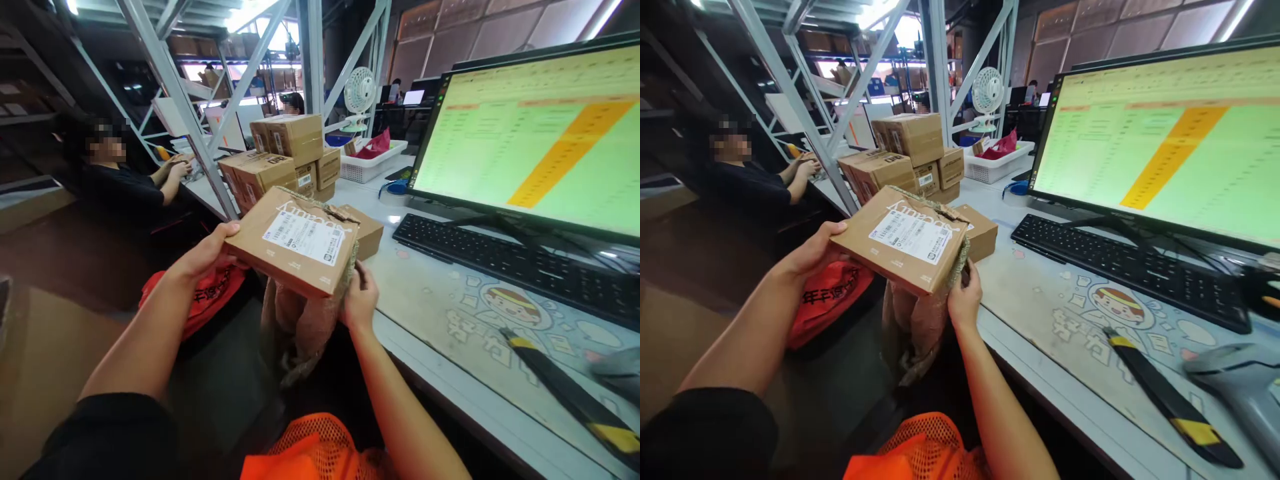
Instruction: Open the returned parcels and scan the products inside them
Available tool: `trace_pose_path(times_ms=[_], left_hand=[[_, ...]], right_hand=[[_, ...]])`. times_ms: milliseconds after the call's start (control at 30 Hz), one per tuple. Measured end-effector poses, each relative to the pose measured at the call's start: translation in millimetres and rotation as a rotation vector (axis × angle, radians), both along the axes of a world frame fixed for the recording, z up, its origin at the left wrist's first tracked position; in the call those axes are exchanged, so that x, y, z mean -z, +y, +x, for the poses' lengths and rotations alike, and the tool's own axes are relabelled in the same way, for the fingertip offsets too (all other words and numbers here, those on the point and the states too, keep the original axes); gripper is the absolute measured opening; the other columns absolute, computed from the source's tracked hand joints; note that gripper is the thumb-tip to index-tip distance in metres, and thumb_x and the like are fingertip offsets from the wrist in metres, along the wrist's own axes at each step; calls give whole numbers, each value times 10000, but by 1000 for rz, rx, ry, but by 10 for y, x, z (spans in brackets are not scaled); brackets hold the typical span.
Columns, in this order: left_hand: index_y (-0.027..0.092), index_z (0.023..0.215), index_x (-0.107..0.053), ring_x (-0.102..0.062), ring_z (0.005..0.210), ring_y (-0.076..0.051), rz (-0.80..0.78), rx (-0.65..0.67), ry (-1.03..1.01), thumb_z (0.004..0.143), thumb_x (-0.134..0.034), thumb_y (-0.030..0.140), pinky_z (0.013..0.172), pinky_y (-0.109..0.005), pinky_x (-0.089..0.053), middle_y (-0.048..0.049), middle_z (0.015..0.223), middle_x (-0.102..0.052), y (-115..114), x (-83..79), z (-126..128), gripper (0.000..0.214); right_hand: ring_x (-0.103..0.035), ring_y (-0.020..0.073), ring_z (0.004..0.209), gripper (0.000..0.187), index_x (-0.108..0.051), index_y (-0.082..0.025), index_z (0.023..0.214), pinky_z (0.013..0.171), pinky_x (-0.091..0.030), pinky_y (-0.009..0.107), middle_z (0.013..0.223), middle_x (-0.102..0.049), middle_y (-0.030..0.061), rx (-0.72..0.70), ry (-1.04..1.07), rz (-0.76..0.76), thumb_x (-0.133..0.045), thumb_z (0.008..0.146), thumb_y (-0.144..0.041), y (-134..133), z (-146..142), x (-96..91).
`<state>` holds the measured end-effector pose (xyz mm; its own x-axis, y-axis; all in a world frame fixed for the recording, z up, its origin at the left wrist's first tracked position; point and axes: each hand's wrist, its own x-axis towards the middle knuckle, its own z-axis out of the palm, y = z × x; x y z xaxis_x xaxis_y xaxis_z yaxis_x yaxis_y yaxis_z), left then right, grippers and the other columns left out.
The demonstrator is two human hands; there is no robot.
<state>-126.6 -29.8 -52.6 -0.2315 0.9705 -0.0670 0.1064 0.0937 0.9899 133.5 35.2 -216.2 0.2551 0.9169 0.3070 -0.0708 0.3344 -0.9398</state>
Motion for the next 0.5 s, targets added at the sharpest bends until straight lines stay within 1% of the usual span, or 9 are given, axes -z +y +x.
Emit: trace_pose_path(times_ms=[67, 100, 200, 233, 267, 300, 333, 400, 500], left_hand=[[155, 1278, -659, -716, 823, -289, -5, -3, 37, 785, -562, 535, 622, -336, -608, -71, 880, -760, -103, -66, -191, 630], [182, 1287, -660, -712, 840, -283, -11, -3, 46, 788, -562, 526, 631, -319, -599, -56, 886, -762, -191, -99, -298, 613], [262, 1281, -674, -701, 915, -277, -47, -11, 46, 778, -583, 526, 684, -278, -573, -16, 904, -770, -553, -180, -622, 575], [279, 1266, -680, -698, 937, -282, -66, -31, 60, 759, -598, 533, 696, -272, -567, -7, 917, -773, -699, -203, -725, 573], [292, 1245, -689, -695, 950, -288, -98, -56, 87, 733, -617, 539, 703, -269, -563, 3, 933, -777, -853, -229, -822, 573], [298, 1219, -697, -694, 951, -294, -140, -87, 123, 706, -632, 544, 705, -270, -563, 9, 951, -780, -1015, -259, -911, 573], [295, 1193, -705, -696, 938, -300, -188, -124, 160, 684, -641, 554, 699, -276, -564, 9, 970, -783, -1178, -292, -990, 575], [268, 1137, -720, -705, 906, -319, -303, -197, 200, 642, -657, 568, 691, -303, -572, -12, 993, -785, -1496, -368, -1114, 582], [210, 1030, -746, -714, 901, -354, -436, -281, 237, 551, -717, 539, 707, -336, -582, -55, 960, -779, -1886, -485, -1242, 581]], right_hand=[[-676, 280, 1105, 497, -677, -147, 1192, 1025, -524, 489, 1192, -716, 170, 29, 108, 19, -561, 918, -545, -103, -24, -59], [-684, 268, 1073, 505, -666, -156, 1219, 991, -542, 465, 1157, -721, 156, -1, 135, 43, -564, 927, -556, -179, -57, -82], [-702, 226, 958, 660, -506, -220, 1492, 874, -581, 384, 1066, -730, 86, -294, 78, 96, -655, 913, -498, -439, -219, -114], [-704, 221, 931, 677, -482, -238, 1524, 859, -583, 374, 1037, -734, 69, -392, 23, 102, -665, 912, -461, -507, -282, -114], [-705, 223, 913, 616, -529, -244, 1492, 855, -581, 374, 1009, -740, 60, -466, -38, 107, -653, 917, -426, -552, -343, -112], [-705, 230, 907, 498, -622, -241, 1394, 858, -578, 380, 988, -747, 58, -502, -92, 113, -625, 921, -396, -572, -400, -110], [-703, 238, 914, 372, -707, -231, 1245, 869, -571, 386, 975, -752, 61, -495, -130, 119, -595, 918, -369, -567, -454, -114], [-692, 243, 900, 253, -750, -215, 990, 855, -557, 380, 937, -751, 60, -397, -151, 121, -549, 893, -332, -505, -559, -147], [-649, 210, 809, 256, -726, -196, 947, 777, -530, 335, 867, -719, 43, -257, -104, 118, -507, 868, -302, -407, -760, -292]])
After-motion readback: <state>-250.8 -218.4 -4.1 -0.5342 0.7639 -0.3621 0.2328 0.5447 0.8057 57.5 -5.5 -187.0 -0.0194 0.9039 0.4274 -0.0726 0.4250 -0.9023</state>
